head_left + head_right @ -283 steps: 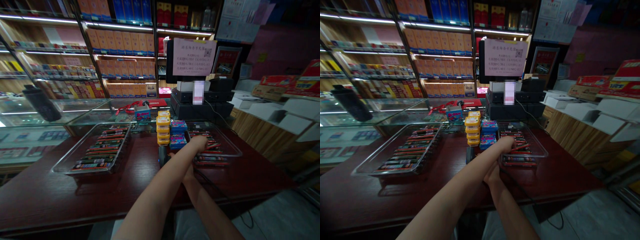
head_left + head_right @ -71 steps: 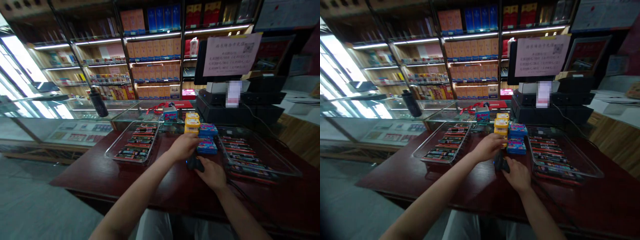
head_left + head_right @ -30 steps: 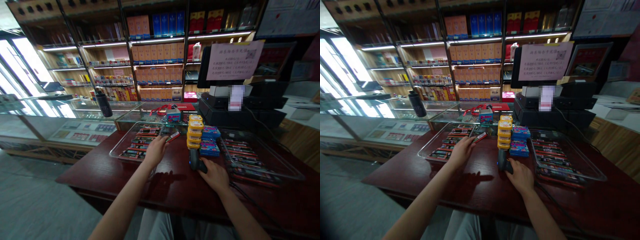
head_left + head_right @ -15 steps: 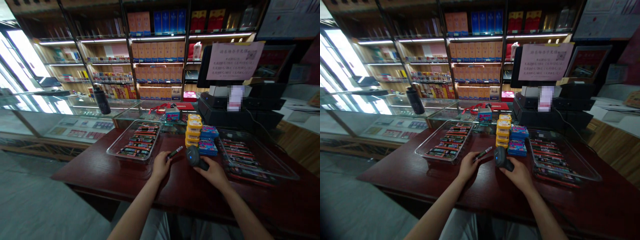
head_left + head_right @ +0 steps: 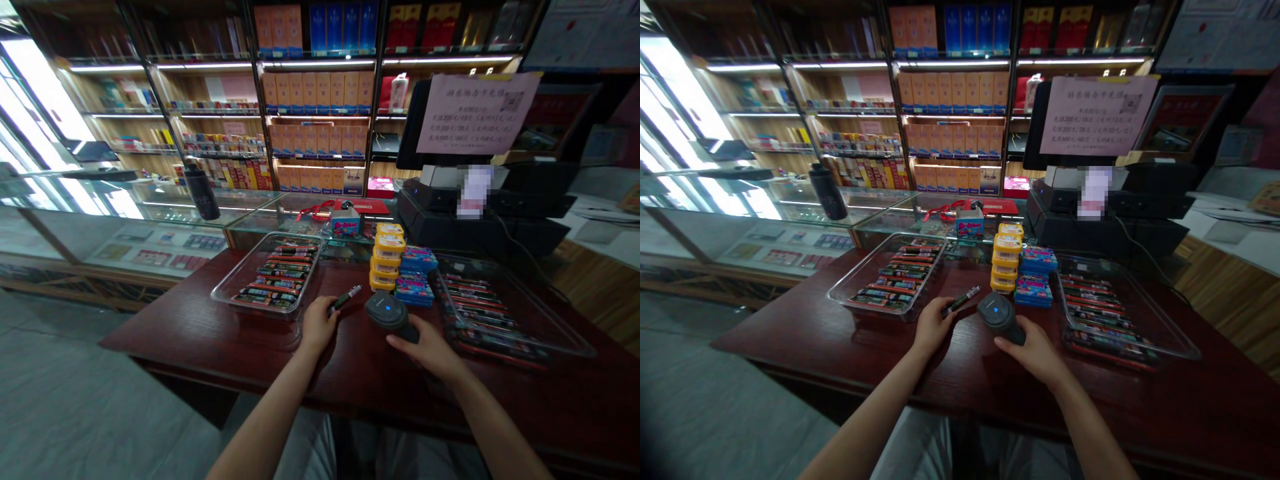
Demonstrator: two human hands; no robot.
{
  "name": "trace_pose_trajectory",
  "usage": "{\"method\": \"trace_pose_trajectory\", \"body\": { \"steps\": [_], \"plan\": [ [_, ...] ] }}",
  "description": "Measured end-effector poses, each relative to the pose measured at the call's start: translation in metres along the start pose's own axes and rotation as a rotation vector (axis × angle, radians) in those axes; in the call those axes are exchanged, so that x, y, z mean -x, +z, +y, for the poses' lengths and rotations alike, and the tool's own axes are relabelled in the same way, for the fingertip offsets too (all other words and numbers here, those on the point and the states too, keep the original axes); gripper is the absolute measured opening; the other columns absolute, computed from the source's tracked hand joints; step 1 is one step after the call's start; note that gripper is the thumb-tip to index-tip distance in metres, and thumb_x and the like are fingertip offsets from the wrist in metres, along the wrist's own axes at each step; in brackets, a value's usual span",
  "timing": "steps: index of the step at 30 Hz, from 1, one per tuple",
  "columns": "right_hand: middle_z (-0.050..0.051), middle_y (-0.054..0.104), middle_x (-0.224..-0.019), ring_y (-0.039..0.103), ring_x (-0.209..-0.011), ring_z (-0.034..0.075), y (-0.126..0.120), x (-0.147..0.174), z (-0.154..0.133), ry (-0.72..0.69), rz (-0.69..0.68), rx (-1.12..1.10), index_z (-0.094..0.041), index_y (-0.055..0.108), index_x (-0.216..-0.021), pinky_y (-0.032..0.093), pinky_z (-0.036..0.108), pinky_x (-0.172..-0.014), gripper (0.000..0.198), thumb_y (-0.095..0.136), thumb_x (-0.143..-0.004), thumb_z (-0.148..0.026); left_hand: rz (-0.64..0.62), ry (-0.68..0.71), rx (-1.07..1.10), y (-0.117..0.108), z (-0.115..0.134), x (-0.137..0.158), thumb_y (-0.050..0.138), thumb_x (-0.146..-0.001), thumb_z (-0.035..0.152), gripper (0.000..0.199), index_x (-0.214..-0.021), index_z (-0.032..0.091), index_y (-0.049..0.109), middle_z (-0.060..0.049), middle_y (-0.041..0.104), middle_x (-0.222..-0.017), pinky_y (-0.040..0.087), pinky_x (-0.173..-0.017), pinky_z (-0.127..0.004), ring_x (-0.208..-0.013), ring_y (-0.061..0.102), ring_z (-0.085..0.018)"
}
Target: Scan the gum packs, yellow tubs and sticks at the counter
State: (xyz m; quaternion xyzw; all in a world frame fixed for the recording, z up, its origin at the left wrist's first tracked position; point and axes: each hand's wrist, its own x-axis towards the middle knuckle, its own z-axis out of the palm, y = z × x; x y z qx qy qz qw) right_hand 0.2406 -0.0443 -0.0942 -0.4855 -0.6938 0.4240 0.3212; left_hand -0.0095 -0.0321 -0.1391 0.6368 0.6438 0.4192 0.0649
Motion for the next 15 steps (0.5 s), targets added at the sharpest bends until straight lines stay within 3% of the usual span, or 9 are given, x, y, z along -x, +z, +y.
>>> {"method": "trace_pose_trajectory", "body": {
  "steps": [4,7,12,15],
  "plan": [
    [-0.002,0.061,-0.061,0.050,-0.045,0.012,0.0018,0.0032,-0.0025,0.042,-0.006,-0.044,-0.017,0.059,-0.108,0.039,0.024,-0.042,0.049,0.065,-0.068,-0.046,0.018,0.001,0.006,0.0005,0.0003,-0.0002,0.066,-0.072,0.012,0.027,-0.099,0.018,0.064,-0.004,0.066,-0.097,0.048,-0.086,-0.033,-0.092,0.061,-0.017],
    [-0.001,0.062,-0.063,0.051,-0.045,0.012,0.0028,0.0036,-0.0004,0.047,-0.009,-0.048,-0.018,0.060,-0.104,0.038,0.024,-0.041,0.046,0.065,-0.069,-0.047,0.013,-0.004,0.004,0.0004,0.0003,-0.0003,0.066,-0.072,0.012,0.027,-0.099,0.019,0.064,-0.004,0.066,-0.097,0.048,-0.087,-0.033,-0.092,0.061,-0.017],
    [0.005,0.070,-0.082,0.064,-0.073,0.020,0.0004,-0.0004,0.0043,-0.046,0.044,0.085,-0.017,0.061,-0.103,0.048,0.030,-0.061,0.045,0.063,-0.071,-0.049,0.009,-0.007,-0.010,-0.0008,0.0015,0.0002,0.064,-0.072,0.012,0.027,-0.098,0.018,0.064,-0.005,0.066,-0.097,0.048,-0.084,-0.033,-0.092,0.061,-0.018],
    [0.008,0.070,-0.098,0.064,-0.088,0.023,-0.0034,-0.0043,0.0027,-0.133,0.088,0.272,-0.018,0.062,-0.104,0.047,0.032,-0.074,0.043,0.062,-0.073,-0.047,0.013,-0.004,0.001,-0.0019,0.0034,0.0005,0.065,-0.072,0.012,0.026,-0.097,0.018,0.064,-0.005,0.066,-0.095,0.048,-0.083,-0.033,-0.091,0.061,-0.018]
  ]
}}
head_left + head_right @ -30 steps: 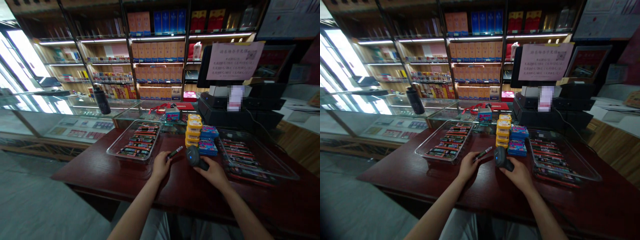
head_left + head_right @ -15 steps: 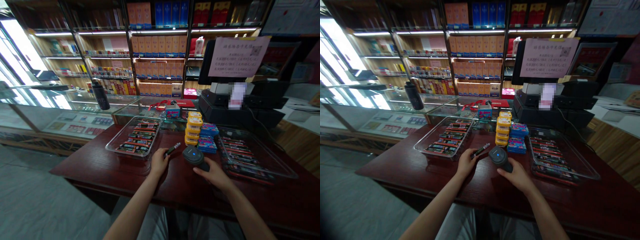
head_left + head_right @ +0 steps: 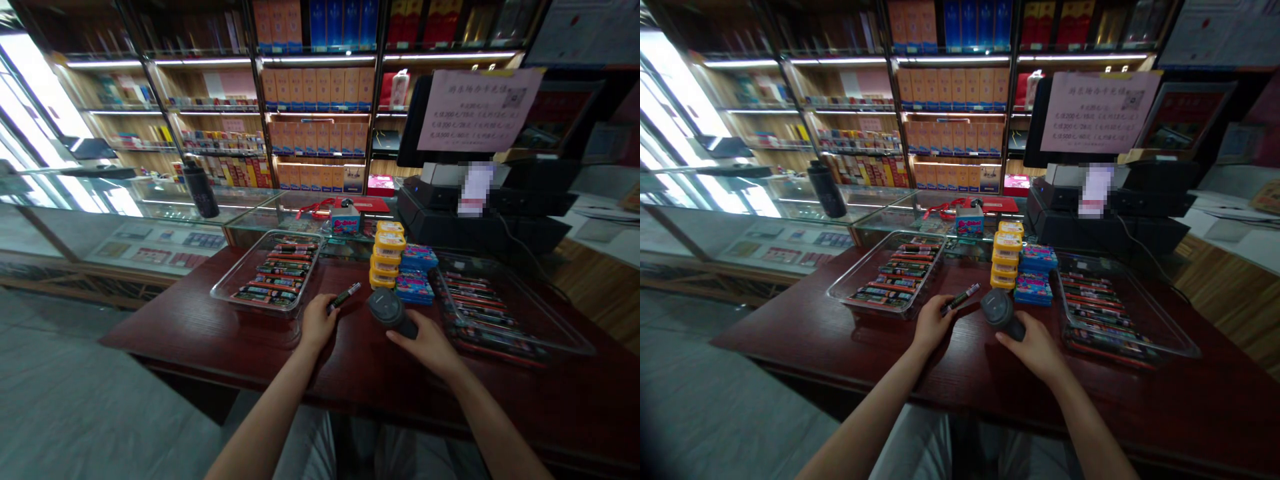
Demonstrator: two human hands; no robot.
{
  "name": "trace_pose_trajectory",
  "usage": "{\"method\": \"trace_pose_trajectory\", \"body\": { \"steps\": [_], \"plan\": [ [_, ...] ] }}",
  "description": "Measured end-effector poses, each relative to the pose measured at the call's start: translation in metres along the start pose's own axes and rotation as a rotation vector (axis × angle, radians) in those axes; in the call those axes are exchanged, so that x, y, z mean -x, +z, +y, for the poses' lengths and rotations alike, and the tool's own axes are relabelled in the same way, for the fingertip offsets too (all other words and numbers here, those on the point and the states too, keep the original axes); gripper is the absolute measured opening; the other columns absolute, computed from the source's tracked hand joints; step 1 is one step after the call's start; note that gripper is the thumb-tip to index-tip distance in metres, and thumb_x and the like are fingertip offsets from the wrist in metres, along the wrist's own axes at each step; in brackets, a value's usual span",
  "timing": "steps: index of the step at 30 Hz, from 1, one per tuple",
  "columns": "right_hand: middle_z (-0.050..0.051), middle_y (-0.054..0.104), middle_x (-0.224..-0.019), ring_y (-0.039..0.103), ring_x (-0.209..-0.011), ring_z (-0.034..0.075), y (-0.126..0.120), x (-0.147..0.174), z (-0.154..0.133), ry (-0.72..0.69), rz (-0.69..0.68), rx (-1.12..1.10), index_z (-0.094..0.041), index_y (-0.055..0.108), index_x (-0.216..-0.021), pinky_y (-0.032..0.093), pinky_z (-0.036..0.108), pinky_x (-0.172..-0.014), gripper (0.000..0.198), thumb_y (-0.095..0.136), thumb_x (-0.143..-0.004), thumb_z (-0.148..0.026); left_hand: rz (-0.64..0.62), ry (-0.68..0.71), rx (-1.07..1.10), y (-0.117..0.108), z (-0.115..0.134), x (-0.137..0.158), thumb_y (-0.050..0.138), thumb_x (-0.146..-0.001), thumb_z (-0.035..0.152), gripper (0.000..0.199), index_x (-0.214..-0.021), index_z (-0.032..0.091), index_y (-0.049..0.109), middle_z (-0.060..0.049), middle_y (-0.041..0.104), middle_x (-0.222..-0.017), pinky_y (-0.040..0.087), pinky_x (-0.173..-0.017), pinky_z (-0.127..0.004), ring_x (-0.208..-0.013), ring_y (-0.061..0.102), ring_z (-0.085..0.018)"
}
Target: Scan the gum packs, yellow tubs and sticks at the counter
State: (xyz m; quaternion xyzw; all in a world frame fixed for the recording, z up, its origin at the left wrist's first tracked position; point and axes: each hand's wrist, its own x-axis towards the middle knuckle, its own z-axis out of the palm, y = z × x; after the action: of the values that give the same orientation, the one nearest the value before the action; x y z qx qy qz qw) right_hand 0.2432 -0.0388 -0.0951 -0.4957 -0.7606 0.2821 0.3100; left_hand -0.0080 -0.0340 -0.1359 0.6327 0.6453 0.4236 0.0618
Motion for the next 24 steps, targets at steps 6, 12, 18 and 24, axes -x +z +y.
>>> {"method": "trace_pose_trajectory", "body": {
  "steps": [6,12,18,24],
  "plan": [
    [0.006,0.070,-0.096,0.066,-0.079,0.023,0.004,-0.008,0.001,-0.020,0.063,0.552,-0.025,0.057,-0.114,0.042,0.030,-0.064,0.036,0.053,-0.083,-0.043,0.051,0.003,0.050,-0.002,0.003,0.000,0.063,-0.072,0.011,0.024,-0.096,0.016,0.062,-0.005,0.064,-0.093,0.048,-0.083,-0.033,-0.090,0.059,-0.018],
    [0.008,0.066,-0.102,0.063,-0.090,0.022,0.020,-0.011,0.019,-0.090,0.057,0.706,-0.020,0.050,-0.125,0.043,0.031,-0.073,0.041,0.051,-0.085,-0.031,0.104,0.073,0.105,-0.008,0.008,0.001,0.057,-0.077,0.014,0.019,-0.095,0.018,0.060,-0.004,0.062,-0.091,0.047,-0.083,-0.033,-0.089,0.058,-0.017],
    [0.009,0.065,-0.102,0.062,-0.094,0.022,0.023,-0.012,0.026,-0.105,0.082,0.675,-0.019,0.049,-0.125,0.043,0.031,-0.077,0.043,0.052,-0.086,-0.037,0.131,0.210,0.170,-0.022,0.032,0.001,0.052,-0.084,0.024,0.019,-0.102,0.021,0.059,-0.005,0.062,-0.097,0.047,-0.086,-0.034,-0.094,0.058,-0.018],
    [0.007,0.066,-0.098,0.063,-0.090,0.022,0.021,-0.015,0.021,-0.065,0.104,0.660,-0.021,0.051,-0.122,0.044,0.031,-0.075,0.040,0.051,-0.086,-0.037,-0.024,0.286,0.243,-0.012,0.101,-0.016,0.051,-0.087,0.027,0.028,-0.114,0.023,0.059,-0.005,0.061,-0.099,0.047,-0.084,-0.029,-0.094,0.057,-0.017]
  ]
}}
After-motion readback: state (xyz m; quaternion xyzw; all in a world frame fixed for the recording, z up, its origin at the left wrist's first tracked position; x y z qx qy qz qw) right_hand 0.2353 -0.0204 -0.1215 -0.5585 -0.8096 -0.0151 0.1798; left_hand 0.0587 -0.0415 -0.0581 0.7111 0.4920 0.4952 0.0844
